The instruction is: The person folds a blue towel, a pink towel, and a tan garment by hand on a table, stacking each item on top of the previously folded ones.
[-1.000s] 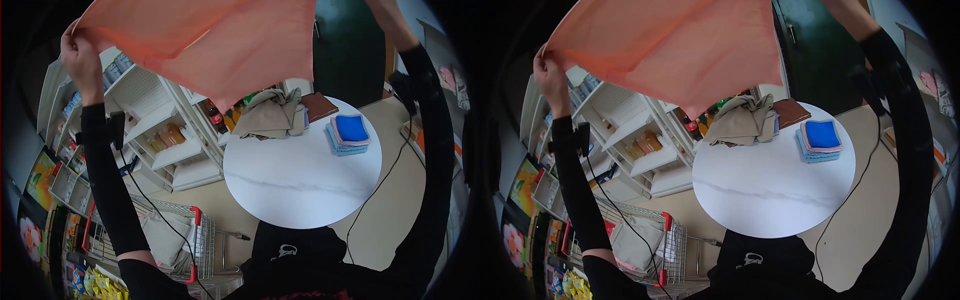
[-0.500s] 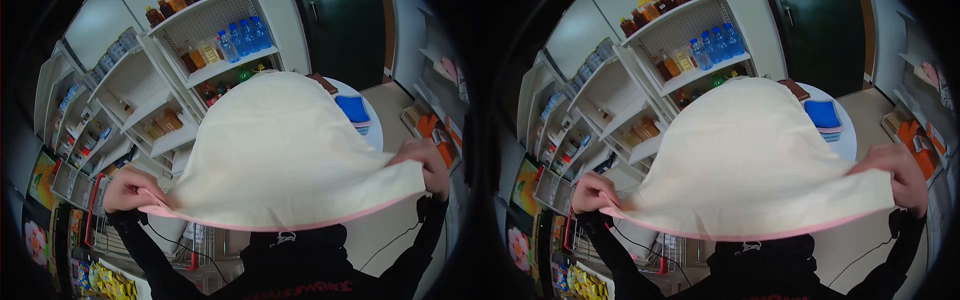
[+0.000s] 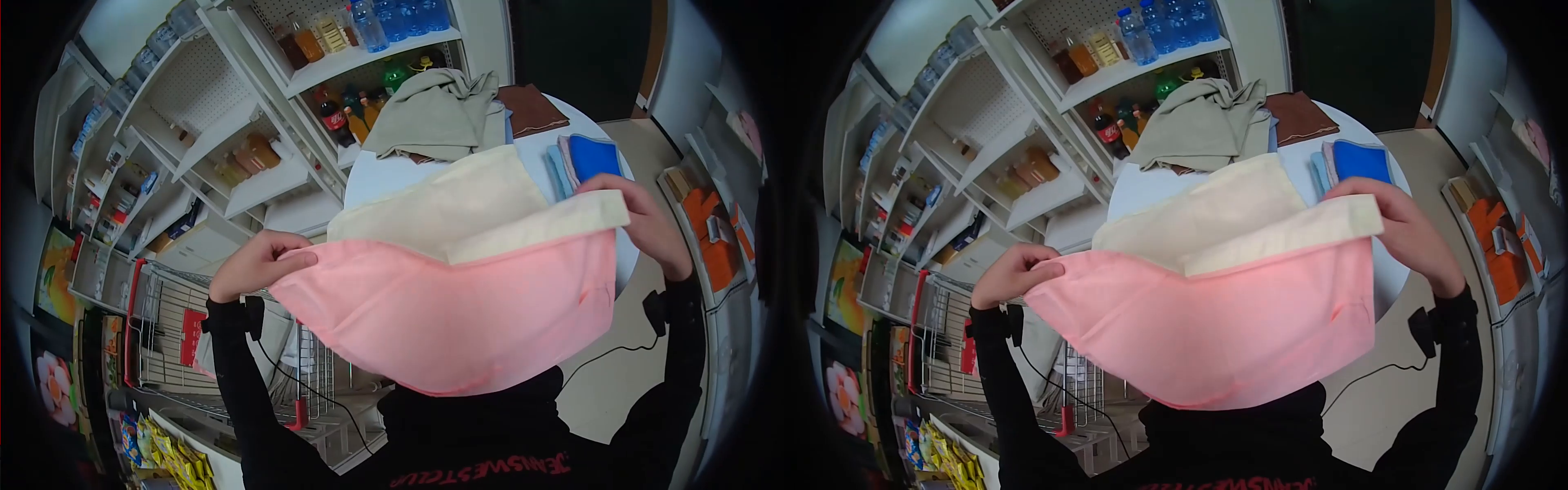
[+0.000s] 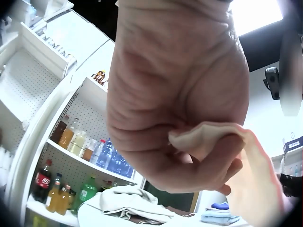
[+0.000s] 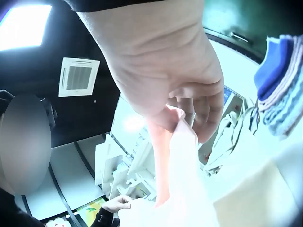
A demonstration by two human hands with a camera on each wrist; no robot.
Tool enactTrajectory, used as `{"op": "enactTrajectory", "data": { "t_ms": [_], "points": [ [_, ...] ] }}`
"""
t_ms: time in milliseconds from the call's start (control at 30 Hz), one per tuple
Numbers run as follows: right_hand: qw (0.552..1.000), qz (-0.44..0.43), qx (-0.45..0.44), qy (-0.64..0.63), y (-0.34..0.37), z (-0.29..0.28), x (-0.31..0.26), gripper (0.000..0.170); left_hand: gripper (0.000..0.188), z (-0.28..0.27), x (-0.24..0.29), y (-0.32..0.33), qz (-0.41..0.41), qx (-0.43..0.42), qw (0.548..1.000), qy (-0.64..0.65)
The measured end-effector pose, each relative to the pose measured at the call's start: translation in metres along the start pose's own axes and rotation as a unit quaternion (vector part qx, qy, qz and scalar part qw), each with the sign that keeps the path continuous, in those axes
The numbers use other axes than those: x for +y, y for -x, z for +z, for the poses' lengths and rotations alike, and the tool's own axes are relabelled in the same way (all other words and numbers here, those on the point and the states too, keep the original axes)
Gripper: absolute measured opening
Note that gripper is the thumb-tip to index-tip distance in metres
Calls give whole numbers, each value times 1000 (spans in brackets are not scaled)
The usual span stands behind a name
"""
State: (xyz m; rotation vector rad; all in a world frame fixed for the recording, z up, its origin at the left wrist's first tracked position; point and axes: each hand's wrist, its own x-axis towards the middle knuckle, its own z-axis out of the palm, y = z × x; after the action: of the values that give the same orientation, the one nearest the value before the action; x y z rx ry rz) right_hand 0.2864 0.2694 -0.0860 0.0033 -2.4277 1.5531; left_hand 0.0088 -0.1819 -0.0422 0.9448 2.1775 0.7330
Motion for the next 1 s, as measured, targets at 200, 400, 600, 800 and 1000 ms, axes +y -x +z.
{"op": "enactTrajectory", "data": {
  "t_ms": [200, 400, 600, 800, 1000],
  "points": [
    [984, 132, -107, -58, -60, 19, 43, 17, 29, -2, -50, -37, -13, -33, 999, -30],
    [975, 218, 28, -16, -100, 22, 15, 21, 31, -20, -98, -30, 9, 5, 993, 121],
    [969, 78, 48, 230, -160, 18, 88, 25, 36, -9, -132, -122, 38, 108, 993, -24],
    [885, 91, -31, 456, -175, 22, 117, 27, 39, 7, -151, -155, 36, 161, 986, 3],
    [911, 117, -45, 394, -187, 18, 117, 33, 42, 13, -188, -157, 15, 145, 989, 12]
  ]
}}
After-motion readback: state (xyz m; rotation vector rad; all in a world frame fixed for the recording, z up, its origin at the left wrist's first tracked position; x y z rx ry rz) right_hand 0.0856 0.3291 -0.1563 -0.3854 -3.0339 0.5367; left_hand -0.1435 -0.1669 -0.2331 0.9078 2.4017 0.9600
